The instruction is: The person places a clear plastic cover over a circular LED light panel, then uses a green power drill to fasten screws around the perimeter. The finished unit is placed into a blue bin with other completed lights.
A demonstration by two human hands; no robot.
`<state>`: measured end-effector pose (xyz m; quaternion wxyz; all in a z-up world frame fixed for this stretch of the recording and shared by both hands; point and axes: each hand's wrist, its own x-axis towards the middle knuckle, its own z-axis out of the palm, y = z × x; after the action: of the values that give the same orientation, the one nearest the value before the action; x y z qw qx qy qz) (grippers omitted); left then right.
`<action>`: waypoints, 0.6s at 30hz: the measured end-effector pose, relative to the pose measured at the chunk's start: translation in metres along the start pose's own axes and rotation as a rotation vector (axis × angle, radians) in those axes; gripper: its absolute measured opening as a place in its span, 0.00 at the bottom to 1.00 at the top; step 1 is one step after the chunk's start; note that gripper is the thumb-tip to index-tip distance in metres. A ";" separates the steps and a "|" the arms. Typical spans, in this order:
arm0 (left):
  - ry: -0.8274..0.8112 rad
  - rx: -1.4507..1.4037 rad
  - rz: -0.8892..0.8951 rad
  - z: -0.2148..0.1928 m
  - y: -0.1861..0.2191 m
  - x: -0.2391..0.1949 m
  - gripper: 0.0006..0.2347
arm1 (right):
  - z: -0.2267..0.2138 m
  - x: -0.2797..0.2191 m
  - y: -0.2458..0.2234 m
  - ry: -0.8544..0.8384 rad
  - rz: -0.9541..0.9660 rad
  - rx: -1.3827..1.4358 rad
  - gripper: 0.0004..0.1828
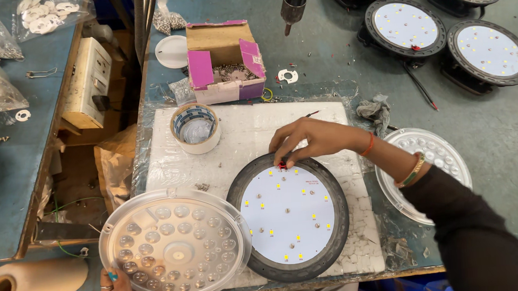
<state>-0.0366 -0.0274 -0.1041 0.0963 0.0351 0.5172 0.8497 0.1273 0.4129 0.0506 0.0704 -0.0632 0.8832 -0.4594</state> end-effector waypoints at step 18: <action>0.038 0.145 0.103 -0.024 -0.026 0.009 0.15 | 0.006 -0.002 0.003 0.131 -0.295 -0.170 0.13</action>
<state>-0.0459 -0.0352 -0.1391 0.0395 0.0523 0.5765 0.8144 0.1305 0.4099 0.0448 -0.0608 -0.1676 0.9028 -0.3915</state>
